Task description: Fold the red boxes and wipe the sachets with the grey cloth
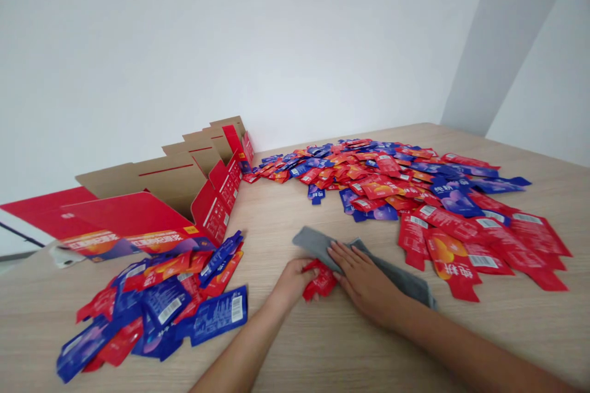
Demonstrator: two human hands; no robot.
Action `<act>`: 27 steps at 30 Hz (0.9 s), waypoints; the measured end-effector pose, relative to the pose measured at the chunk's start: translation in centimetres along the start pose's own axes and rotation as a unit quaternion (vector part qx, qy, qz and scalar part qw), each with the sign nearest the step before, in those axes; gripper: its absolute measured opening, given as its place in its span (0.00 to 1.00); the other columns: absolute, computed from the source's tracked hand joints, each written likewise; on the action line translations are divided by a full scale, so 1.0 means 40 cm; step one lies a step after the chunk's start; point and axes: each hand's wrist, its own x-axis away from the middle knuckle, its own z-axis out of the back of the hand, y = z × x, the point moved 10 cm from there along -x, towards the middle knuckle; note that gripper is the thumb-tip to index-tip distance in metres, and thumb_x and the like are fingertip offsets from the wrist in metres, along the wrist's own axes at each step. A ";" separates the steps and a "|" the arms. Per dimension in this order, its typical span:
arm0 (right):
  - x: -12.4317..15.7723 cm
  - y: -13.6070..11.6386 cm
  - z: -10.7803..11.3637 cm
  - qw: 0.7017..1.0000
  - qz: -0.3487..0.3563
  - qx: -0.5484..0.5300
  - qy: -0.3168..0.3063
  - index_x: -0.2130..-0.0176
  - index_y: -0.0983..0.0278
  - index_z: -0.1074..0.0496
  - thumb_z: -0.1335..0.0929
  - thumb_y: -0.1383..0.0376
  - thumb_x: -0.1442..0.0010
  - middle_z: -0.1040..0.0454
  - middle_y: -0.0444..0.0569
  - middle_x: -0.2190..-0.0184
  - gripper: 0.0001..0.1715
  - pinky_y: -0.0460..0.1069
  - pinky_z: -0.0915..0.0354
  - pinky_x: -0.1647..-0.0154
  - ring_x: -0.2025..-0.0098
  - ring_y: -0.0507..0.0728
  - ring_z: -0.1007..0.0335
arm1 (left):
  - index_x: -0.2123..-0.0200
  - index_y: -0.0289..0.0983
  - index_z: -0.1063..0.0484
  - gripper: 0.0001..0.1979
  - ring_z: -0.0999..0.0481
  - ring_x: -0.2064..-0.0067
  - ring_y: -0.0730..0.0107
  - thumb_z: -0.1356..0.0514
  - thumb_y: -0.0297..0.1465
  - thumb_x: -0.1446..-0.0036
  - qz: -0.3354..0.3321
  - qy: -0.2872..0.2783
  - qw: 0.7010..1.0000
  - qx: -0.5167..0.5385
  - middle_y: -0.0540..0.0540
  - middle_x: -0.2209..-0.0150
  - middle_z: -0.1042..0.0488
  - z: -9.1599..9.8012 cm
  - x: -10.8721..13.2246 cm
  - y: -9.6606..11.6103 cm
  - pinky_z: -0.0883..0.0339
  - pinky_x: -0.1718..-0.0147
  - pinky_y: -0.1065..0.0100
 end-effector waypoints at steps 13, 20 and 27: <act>0.000 0.116 0.029 0.998 -0.067 -0.002 0.018 0.43 0.71 0.38 0.46 0.60 0.35 0.43 0.58 0.40 0.27 0.62 0.51 0.38 0.37 0.61 0.51 | 0.73 0.35 0.29 0.08 0.28 0.72 0.68 0.42 0.32 0.57 -0.051 0.069 0.963 -0.255 0.49 0.75 0.27 0.233 0.067 0.083 0.35 0.71 0.69; -0.005 0.101 0.018 0.997 -0.049 -0.041 0.050 0.43 0.68 0.37 0.44 0.60 0.35 0.41 0.55 0.40 0.26 0.61 0.51 0.38 0.37 0.59 0.50 | 0.55 0.36 0.32 0.16 0.31 0.48 0.61 0.46 0.35 0.47 -0.213 0.280 0.832 -0.430 0.42 0.53 0.28 0.336 0.196 0.227 0.40 0.47 0.59; 0.002 0.163 0.077 0.951 -0.157 -0.232 0.132 0.47 0.66 0.32 0.46 0.55 0.36 0.30 0.55 0.48 0.28 0.59 0.41 0.43 0.45 0.62 0.37 | 0.44 0.27 0.41 0.25 0.37 0.41 0.61 0.46 0.29 0.45 -0.190 0.161 0.812 -0.528 0.34 0.43 0.36 0.108 -0.094 0.229 0.45 0.43 0.63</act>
